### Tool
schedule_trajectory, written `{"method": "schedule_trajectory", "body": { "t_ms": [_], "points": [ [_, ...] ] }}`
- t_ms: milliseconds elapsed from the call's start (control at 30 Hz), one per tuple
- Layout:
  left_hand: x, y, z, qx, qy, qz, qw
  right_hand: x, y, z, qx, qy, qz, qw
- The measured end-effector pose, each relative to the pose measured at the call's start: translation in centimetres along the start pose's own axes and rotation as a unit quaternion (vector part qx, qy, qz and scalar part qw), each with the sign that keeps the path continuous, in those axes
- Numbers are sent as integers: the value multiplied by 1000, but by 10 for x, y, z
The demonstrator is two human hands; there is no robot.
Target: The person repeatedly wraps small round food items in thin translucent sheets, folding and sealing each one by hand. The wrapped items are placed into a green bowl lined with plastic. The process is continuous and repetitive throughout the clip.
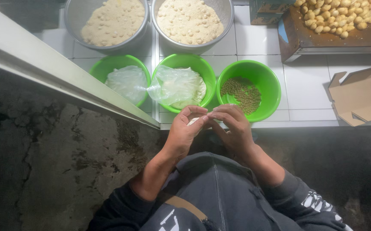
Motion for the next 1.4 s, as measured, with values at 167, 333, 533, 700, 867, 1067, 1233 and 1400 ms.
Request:
{"method": "schedule_trajectory", "body": {
  "t_ms": [167,333,533,700,867,1067,1233,1400],
  "points": [
    [2,2,1,-108,3,39,993,-8,-3,1,290,-4,-269,918],
    [-2,-5,-1,-123,-52,115,984,-15,-2,2,341,-26,-278,898],
    [12,6,8,-42,-40,28,998,-20,-19,-4,145,8,-104,984],
    [17,8,12,-32,-17,34,999,-19,-26,-6,156,6,-57,986],
    [7,-4,-6,-68,66,140,986,-2,-30,-2,104,-9,-82,991],
    [-10,-4,-17,-13,100,49,994,6,11,8,84,-60,-111,988],
    [-6,2,-6,10,35,-66,997,-13,137,-1,316,-42,31,947],
    [5,12,4,74,-15,-160,984,-3,196,27,178,-298,198,917]
  ]
}}
Point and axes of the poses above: each hand's wrist, its own z-axis away from the middle knuckle, its own x-axis out of the palm, y = z × x, the point moved 2 cm from there along -z, towards the middle knuckle, and after that the axes turned 7 degrees about y, right-handed, at the moved point
